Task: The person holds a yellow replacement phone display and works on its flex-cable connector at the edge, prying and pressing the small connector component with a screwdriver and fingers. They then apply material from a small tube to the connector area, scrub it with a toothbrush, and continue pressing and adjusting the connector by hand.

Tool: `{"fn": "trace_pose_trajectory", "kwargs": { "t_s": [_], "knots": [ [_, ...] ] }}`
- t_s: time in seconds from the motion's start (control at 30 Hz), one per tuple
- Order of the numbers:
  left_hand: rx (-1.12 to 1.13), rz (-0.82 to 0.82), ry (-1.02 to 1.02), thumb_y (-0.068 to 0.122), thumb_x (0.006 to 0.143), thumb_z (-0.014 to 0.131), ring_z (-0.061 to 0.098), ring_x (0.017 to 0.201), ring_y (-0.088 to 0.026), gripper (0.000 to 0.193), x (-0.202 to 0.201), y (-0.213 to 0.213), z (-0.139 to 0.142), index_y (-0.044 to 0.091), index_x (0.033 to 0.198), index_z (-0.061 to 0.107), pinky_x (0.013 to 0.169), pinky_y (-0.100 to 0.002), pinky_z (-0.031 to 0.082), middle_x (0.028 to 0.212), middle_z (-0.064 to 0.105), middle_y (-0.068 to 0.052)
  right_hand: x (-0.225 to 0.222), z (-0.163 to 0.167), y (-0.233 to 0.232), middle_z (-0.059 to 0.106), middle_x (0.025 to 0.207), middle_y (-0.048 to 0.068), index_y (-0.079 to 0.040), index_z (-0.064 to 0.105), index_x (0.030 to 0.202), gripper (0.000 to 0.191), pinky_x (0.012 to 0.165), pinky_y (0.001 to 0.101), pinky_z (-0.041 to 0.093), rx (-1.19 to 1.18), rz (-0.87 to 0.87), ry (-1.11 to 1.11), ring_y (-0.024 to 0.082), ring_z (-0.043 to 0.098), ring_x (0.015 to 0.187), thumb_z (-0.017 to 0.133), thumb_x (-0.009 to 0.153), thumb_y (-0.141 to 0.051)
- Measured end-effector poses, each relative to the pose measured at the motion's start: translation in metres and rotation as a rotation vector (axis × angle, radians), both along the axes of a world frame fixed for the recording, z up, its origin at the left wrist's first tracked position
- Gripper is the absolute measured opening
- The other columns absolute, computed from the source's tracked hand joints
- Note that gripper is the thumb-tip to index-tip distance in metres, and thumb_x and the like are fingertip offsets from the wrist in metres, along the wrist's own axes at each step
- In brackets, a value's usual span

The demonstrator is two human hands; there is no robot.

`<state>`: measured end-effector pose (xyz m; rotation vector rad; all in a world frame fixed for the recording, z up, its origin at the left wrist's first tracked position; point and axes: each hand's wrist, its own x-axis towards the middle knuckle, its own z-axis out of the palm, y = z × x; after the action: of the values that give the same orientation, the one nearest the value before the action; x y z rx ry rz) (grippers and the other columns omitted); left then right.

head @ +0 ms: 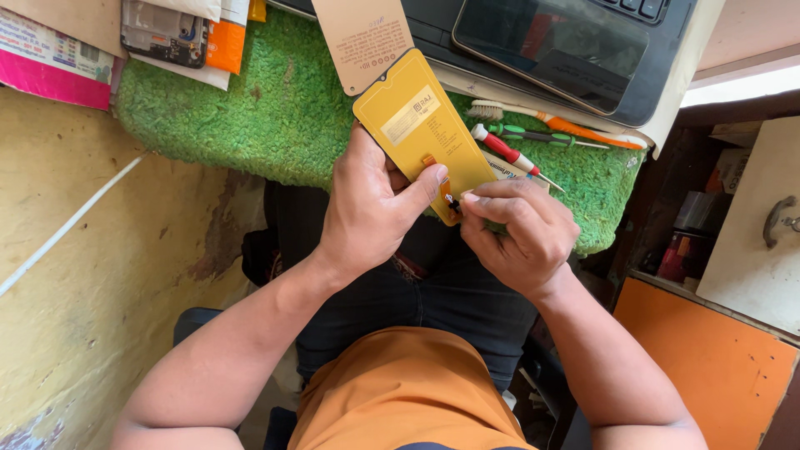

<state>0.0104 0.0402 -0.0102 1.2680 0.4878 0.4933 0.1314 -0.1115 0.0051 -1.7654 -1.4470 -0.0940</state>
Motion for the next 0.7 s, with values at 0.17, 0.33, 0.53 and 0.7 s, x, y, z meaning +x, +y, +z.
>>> {"fn": "trace_pose_trajectory", "kwargs": {
  "t_s": [0.17,0.33,0.53,0.7],
  "knots": [
    [-0.018,0.005,-0.012,-0.003,0.097,0.070,0.073,0.107,-0.015,0.046,0.0005,-0.0008,-0.0002,-0.004,0.134,0.042,0.092,-0.031,0.064,0.119,0.068,-0.012,-0.0005,0.0000,0.0001,0.073,0.095,0.013,-0.002,0.066,0.097,0.020,0.075,0.0338,0.060,0.001,0.006,0.018,0.025,0.074,0.082,0.081,0.087,0.007],
    [-0.012,0.004,-0.003,-0.004,0.098,0.070,0.073,0.107,-0.016,0.045,-0.0005,-0.0007,-0.0007,-0.004,0.133,0.043,0.092,-0.031,0.065,0.118,0.069,-0.012,-0.0014,0.0002,0.0002,0.074,0.097,0.013,-0.002,0.067,0.098,0.020,0.075,0.0340,0.060,-0.018,0.011,0.010,0.026,0.074,0.084,0.081,0.088,0.007],
    [-0.008,0.003,0.001,-0.004,0.097,0.070,0.073,0.106,-0.016,0.045,0.0001,-0.0005,0.0008,-0.004,0.133,0.042,0.091,-0.031,0.065,0.117,0.070,-0.012,-0.0013,0.0008,0.0017,0.074,0.097,0.012,-0.003,0.067,0.098,0.020,0.074,0.0334,0.059,-0.023,0.008,0.007,0.025,0.074,0.083,0.082,0.089,0.006],
    [-0.002,-0.010,0.003,-0.003,0.098,0.069,0.074,0.107,-0.016,0.044,-0.0009,0.0002,0.0020,-0.004,0.132,0.042,0.092,-0.031,0.065,0.117,0.070,-0.013,-0.0012,0.0019,0.0020,0.074,0.097,0.012,-0.003,0.067,0.097,0.019,0.073,0.0337,0.059,-0.026,0.018,-0.020,0.025,0.073,0.083,0.083,0.089,0.006]
  ]
}}
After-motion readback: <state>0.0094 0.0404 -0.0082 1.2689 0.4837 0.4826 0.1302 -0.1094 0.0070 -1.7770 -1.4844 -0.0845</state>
